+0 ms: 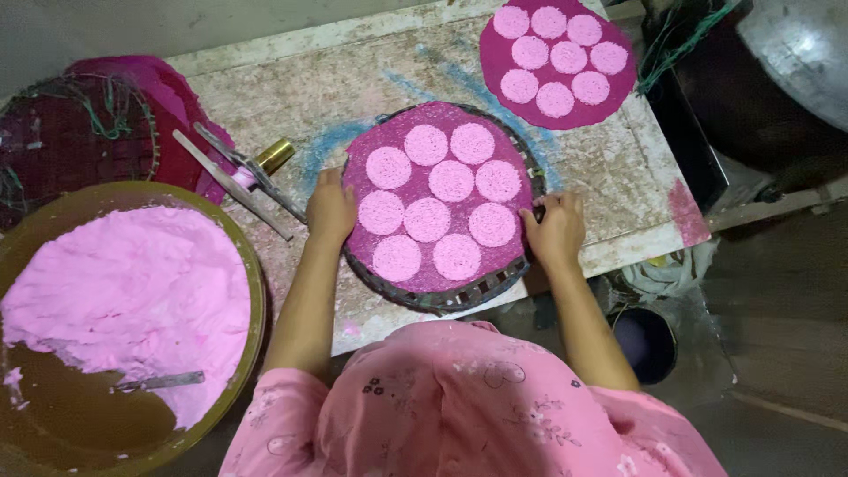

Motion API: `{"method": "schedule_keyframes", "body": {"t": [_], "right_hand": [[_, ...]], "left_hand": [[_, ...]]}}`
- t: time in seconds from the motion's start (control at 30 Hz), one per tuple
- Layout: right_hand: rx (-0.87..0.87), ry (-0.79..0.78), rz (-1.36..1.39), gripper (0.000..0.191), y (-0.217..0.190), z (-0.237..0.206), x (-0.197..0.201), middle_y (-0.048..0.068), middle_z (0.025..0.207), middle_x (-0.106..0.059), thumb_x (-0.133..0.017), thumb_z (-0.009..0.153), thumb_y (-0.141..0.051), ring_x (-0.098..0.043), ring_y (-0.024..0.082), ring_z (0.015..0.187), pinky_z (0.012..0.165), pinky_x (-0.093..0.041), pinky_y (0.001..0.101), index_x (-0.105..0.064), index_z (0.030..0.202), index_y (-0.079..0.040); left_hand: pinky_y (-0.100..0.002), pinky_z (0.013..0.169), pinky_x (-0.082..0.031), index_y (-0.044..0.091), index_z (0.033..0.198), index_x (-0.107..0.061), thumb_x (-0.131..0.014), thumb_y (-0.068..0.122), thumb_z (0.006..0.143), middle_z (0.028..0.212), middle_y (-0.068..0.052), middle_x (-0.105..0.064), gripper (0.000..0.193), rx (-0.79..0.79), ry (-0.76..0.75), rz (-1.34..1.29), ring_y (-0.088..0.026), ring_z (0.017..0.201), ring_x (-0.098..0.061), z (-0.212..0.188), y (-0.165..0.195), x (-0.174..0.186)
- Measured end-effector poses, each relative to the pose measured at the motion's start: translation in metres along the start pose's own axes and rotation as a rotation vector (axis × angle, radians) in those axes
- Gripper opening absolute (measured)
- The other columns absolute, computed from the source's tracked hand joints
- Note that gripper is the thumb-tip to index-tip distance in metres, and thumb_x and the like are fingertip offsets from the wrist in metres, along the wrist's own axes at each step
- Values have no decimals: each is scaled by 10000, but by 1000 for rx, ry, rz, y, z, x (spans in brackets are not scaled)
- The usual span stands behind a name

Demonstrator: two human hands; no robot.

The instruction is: The person scoops pink powder from a large basin into a small cylindrical mold, presses the mold with a wooden hand press, then releases the formed pink cake discs onto round trays, repeating the cycle and occasionally repositioning trays and scraping excess powder.

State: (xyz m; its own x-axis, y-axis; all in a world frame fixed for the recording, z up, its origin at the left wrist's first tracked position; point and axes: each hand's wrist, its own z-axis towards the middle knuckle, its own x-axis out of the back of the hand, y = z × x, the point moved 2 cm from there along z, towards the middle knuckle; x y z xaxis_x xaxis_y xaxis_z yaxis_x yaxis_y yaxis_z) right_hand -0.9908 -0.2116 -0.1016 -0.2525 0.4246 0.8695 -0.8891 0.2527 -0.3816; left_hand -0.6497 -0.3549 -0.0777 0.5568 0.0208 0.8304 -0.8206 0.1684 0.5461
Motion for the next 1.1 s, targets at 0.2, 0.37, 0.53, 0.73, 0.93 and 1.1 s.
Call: {"method": "schedule_keyframes", "body": {"t": [0.2, 0.37, 0.53, 0.73, 0.93, 1.1], "right_hand": [[36, 1, 14, 123, 8, 23, 9, 183, 1020, -658, -796, 785, -165, -605, 401, 1033, 859, -503, 493, -712, 821, -84], [-45, -90, 283, 155, 26, 32, 13, 203, 846, -680, -727, 891, -140, -680, 411, 804, 710, -521, 498, -628, 940, -30], [39, -17, 330, 135, 46, 34, 21, 225, 820, -652, -685, 903, -48, -656, 420, 784, 702, -509, 490, -580, 977, -9], [13, -6, 570, 251, 67, 38, 25, 134, 837, -638, -727, 889, -26, -626, 234, 732, 679, -512, 374, -572, 1085, -3], [-83, -110, 758, 283, 86, 36, 26, 9, 807, -627, -796, 879, -98, -561, 72, 725, 655, -487, 267, -643, 1098, -4], [-31, -52, 596, 157, 92, 31, 32, 81, 703, -583, -751, 948, -126, -530, 168, 634, 592, -453, 334, -649, 961, -8]], "left_hand": [[-516, 878, -534, 105, 1238, -656, -682, 135, 922, 1289, -148, -641, 319, 44, 87, 29, -401, 1065, -662, -6, 45, -7], [-502, 903, -528, 115, 1296, -658, -710, 133, 891, 1186, -163, -639, 408, 27, 161, 77, -391, 1112, -638, 3, 61, -21], [-502, 921, -513, 102, 1292, -654, -637, 96, 913, 1254, -162, -634, 380, -32, 129, 79, -389, 1127, -610, 15, 66, -45], [-523, 952, -458, 135, 1219, -707, -610, 67, 890, 1211, -111, -664, 349, -66, 252, 125, -332, 1148, -618, 12, 83, -54], [-525, 922, -434, 108, 1001, -756, -700, 198, 826, 1107, -142, -650, 205, 44, 214, 220, -342, 1093, -598, 13, 109, -56], [-530, 885, -495, 46, 995, -732, -649, 191, 980, 1115, -207, -652, 167, 77, 212, 359, -391, 1068, -617, 19, 126, -67]]}}
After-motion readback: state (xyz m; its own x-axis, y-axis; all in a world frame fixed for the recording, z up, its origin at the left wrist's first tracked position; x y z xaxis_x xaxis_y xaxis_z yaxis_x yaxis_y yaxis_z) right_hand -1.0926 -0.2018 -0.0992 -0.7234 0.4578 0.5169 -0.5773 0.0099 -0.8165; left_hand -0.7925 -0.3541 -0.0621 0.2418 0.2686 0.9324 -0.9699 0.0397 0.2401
